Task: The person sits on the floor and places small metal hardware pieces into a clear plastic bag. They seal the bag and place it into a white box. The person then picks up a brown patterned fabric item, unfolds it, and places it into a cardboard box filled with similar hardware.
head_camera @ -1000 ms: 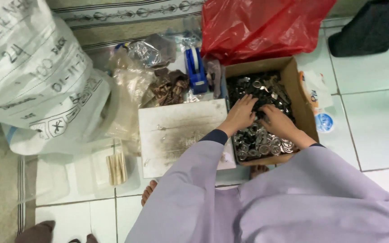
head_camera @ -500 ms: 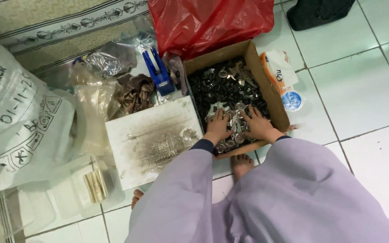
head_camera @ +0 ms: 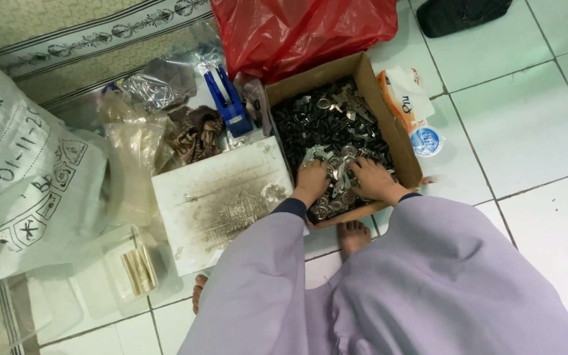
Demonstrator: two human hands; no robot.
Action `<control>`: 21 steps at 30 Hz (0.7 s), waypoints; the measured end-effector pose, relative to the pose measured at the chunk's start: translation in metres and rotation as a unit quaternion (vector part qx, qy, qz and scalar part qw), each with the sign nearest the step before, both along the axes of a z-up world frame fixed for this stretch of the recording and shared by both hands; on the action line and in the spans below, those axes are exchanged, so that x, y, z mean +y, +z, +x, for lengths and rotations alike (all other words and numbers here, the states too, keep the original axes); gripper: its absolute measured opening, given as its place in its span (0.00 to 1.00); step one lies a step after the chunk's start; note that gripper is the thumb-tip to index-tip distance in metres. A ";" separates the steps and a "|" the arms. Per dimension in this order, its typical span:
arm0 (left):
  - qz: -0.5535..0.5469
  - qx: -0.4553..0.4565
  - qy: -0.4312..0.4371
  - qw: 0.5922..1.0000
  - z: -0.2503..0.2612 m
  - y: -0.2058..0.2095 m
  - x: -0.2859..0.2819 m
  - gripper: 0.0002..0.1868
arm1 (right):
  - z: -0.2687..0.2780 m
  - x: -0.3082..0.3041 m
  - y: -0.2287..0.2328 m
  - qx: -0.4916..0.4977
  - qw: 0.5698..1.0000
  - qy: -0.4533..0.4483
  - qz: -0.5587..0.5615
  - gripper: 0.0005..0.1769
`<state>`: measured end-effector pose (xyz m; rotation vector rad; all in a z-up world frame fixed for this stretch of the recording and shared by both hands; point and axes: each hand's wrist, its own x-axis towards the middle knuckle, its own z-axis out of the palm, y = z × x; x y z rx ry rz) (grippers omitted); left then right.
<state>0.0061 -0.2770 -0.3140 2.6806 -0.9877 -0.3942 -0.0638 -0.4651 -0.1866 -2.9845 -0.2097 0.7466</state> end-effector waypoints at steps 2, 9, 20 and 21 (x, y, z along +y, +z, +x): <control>-0.002 -0.015 -0.007 1.000 -0.001 -0.001 0.001 0.28 | 0.005 0.003 0.010 -0.011 1.000 0.001 0.004 0.42; 0.114 -0.022 -0.087 0.989 -0.015 0.065 0.008 0.43 | 0.025 0.012 0.030 -0.009 0.997 0.073 0.027 0.53; 0.246 -0.044 -0.057 0.966 -0.015 0.111 0.008 0.49 | 0.028 0.028 0.023 0.053 0.990 0.104 -0.076 0.41; 0.234 -0.061 -0.054 0.969 -0.015 0.104 0.006 0.48 | 0.027 0.028 0.022 0.034 0.992 0.096 -0.069 0.37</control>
